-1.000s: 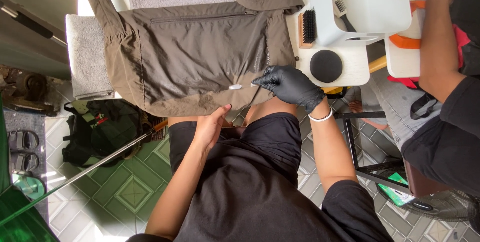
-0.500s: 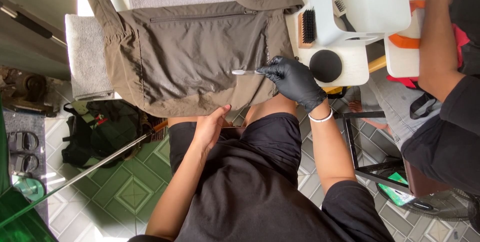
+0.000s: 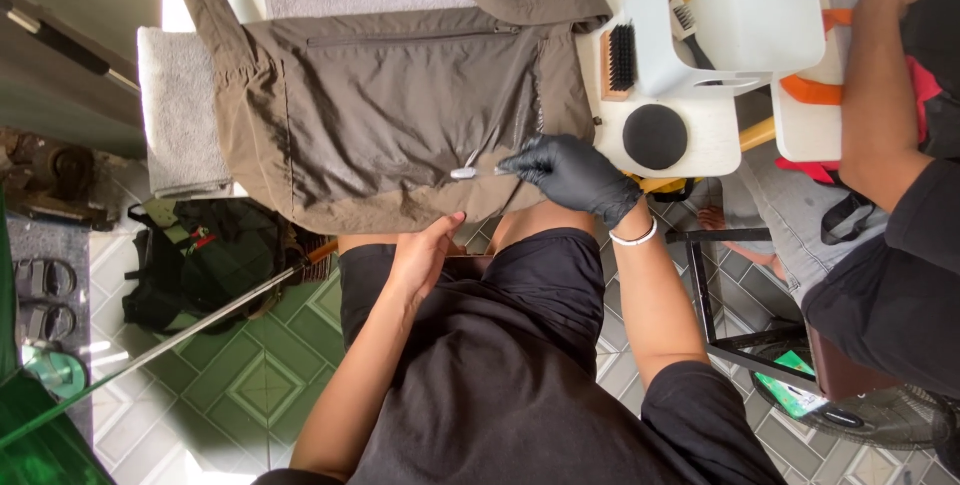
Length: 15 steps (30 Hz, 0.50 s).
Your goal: Cleaning and restoring a fabric bag using cleaning paste, a spatula for application, and a brush for scrubbing.
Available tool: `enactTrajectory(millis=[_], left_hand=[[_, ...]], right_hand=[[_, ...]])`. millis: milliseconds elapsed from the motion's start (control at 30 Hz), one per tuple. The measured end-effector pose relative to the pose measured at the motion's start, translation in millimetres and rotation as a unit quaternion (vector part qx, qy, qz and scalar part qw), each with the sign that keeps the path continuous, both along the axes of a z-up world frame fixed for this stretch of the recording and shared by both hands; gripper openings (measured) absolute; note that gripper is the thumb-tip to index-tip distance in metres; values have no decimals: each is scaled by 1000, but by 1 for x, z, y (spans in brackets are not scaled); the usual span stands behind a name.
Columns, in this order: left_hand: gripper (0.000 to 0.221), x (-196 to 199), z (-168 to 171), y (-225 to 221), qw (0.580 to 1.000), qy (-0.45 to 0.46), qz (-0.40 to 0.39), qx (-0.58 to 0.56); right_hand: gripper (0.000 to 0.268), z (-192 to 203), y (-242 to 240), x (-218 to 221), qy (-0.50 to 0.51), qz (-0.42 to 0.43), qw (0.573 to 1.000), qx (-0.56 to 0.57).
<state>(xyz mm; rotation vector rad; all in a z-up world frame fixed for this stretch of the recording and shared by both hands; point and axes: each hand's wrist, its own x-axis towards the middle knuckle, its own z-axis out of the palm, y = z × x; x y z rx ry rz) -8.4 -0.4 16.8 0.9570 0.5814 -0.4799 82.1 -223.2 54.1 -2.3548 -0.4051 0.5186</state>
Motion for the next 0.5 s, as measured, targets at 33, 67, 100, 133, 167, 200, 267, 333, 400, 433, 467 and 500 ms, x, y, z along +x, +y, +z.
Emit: enactTrajectory(millis=[33, 67, 100, 133, 167, 200, 267, 333, 400, 433, 467, 500], left_hand=[[72, -4, -10, 1, 1000, 2, 3, 0], [73, -8, -20, 2, 1000, 2, 7, 1], [73, -5, -29, 3, 1000, -3, 8, 2], [73, 0, -48, 3, 1000, -7, 8, 1], [73, -1, -67, 4, 1000, -4, 13, -3], [73, -3, -86, 4, 1000, -1, 18, -8], [75, -5, -29, 1, 1000, 2, 22, -11], [77, 3, -6, -1, 1000, -2, 26, -14], [68, 0, -18, 0, 1000, 5, 20, 17], [68, 3, -75, 1, 1000, 6, 21, 18], [58, -1, -130, 3, 999, -2, -6, 36], [50, -1, -182, 6, 998, -16, -33, 54]], right_hand=[[21, 4, -3, 1, 2, 3, 1000, 0], [22, 8, -5, 2, -20, -12, 999, -25], [23, 15, -8, 8, -49, -29, 997, -49], [23, 18, -6, 7, -52, -29, 997, -50], [22, 18, -3, 3, -28, -14, 999, -35], [21, 19, 0, -1, -4, 2, 1000, -19], [20, 11, -4, 2, -39, -15, 998, -46], [20, 13, -2, 8, -80, -32, 994, -73], [20, 20, 10, 1, -1, 0, 1000, -13], [20, 19, 6, 3, 0, 1, 1000, -13], [19, 19, 2, 5, -29, -10, 999, -25], [19, 21, -3, 12, -64, -23, 997, -37]])
